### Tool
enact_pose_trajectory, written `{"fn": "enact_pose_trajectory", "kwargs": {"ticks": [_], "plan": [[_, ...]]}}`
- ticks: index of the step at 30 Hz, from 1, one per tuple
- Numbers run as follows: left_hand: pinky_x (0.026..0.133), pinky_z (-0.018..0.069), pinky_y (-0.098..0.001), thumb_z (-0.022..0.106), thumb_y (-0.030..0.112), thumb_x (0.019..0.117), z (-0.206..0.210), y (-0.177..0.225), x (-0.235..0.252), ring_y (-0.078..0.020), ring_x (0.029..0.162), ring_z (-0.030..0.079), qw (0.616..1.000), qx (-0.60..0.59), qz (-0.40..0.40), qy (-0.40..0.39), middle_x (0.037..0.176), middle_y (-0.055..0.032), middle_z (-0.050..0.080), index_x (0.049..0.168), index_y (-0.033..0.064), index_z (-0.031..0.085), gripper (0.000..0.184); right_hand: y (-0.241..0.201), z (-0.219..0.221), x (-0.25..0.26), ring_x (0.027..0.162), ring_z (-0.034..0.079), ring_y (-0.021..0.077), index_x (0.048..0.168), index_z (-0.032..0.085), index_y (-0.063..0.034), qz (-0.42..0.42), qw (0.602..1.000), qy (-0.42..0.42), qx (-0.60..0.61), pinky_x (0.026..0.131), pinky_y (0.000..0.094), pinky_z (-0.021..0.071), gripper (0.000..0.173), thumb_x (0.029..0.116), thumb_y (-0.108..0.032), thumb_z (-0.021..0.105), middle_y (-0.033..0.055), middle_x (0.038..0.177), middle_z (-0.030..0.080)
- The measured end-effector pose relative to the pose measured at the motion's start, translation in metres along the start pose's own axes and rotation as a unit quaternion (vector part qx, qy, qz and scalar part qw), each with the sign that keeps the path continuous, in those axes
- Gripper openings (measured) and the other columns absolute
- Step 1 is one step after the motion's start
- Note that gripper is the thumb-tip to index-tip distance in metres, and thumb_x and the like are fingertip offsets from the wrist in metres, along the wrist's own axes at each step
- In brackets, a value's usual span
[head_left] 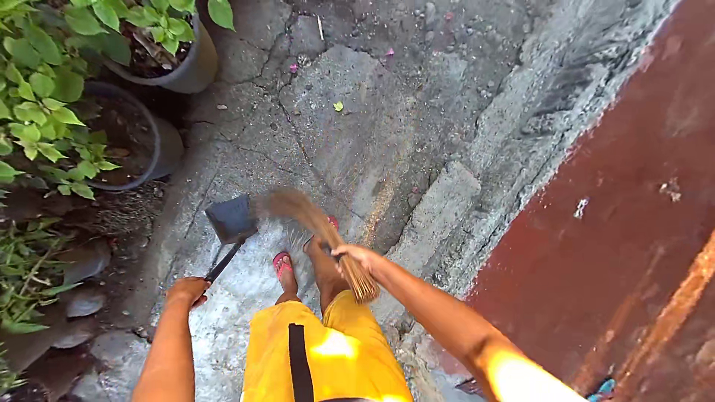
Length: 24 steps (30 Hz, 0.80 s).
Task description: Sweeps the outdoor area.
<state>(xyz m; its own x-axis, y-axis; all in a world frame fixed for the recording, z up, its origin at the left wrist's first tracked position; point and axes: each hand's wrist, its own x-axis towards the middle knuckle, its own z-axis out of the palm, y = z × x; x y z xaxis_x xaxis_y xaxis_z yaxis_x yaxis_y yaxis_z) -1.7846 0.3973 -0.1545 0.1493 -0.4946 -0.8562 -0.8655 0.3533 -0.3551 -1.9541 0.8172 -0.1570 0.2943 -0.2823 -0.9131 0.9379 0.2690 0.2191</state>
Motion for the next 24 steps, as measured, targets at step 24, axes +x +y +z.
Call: {"fn": "enact_pose_trajectory", "kwargs": {"ticks": [24], "plan": [[0.076,0.0564,-0.0436,0.061,0.03,0.1027,0.026,0.004,0.001,-0.0242,0.081,0.067,0.999,-0.039,-0.003,-0.025,0.107,-0.0178,0.069,0.123,0.0038,0.067,0.034,-0.066,-0.023,-0.029,0.071,0.067,0.0214,0.115,0.052,-0.011,-0.349,0.906,0.058,0.233,0.07,0.0412,0.0601,0.02,0.1073,-0.028,0.044,0.0074,0.083,0.065]]}}
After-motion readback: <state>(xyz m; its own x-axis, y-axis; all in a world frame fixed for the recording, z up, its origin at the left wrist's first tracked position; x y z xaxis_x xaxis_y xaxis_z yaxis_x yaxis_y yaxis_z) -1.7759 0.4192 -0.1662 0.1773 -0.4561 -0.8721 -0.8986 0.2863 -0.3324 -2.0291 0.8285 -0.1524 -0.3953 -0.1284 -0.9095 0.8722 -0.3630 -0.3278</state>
